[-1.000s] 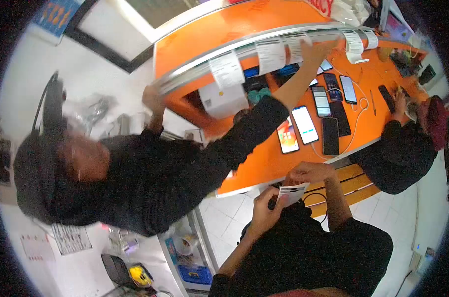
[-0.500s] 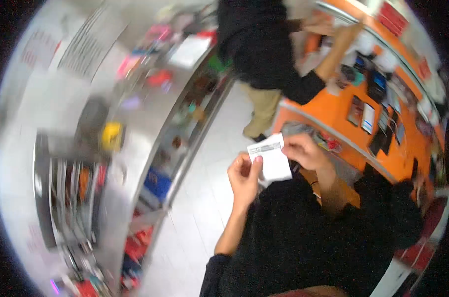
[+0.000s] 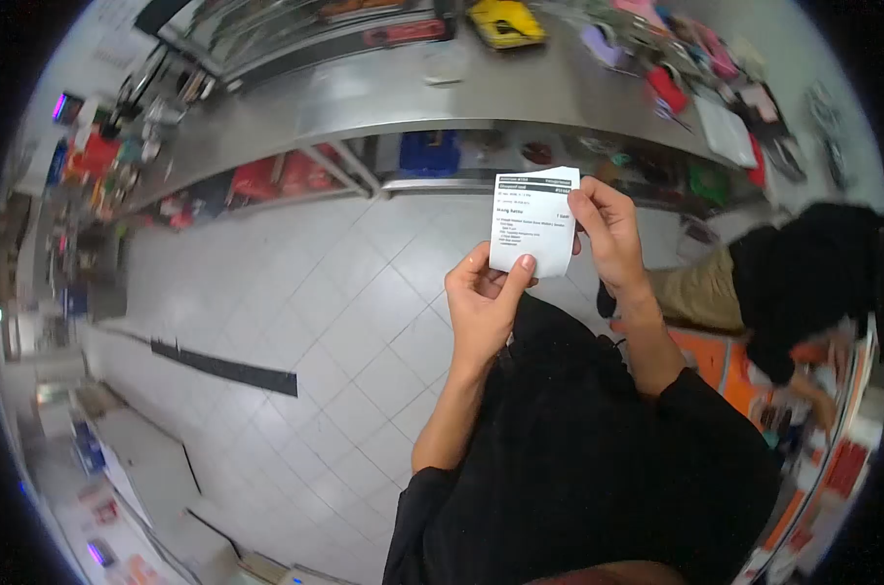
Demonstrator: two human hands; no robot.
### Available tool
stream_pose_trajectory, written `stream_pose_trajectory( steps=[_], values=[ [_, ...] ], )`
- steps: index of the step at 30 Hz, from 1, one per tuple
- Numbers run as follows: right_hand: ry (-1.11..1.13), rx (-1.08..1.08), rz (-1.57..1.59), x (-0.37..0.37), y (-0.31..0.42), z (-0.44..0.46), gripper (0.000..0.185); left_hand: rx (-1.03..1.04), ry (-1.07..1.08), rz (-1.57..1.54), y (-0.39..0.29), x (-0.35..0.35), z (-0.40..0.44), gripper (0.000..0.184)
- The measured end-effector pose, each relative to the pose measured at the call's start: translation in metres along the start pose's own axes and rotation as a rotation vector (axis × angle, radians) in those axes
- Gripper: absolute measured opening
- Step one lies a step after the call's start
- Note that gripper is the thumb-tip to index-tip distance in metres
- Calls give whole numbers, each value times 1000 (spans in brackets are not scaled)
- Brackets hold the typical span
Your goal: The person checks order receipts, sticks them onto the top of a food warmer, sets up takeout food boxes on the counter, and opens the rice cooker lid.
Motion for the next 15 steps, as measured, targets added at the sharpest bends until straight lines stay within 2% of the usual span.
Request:
stream_pose_trajectory(
  steps=[2, 4, 5, 10, 15],
  values=[
    [67, -3, 31, 5, -9, 23, 23, 10, -93, -6, -1, -3, 6, 18],
    [104, -39, 72, -2, 5, 14, 22, 61, -118, 17, -6, 17, -10, 18],
    [137, -43, 86, -19, 24, -19, 22, 74, -144, 22, -2, 45, -47, 19],
    [220, 14, 180, 1, -9, 35, 14, 74, -213, 92, -2, 13, -7, 19],
    [271, 23, 205, 4, 11, 38, 7, 128, -243, 126, -13, 21, -17, 20]
  ],
)
Point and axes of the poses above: each hand's wrist, its own z-axis towards the middle knuckle, its own x-axis out of the palm, y = z × x, the point moved 4 cm from there along z, towards the middle knuckle, and after that the axes turned 1 degree about y, right-handed, at the moved point
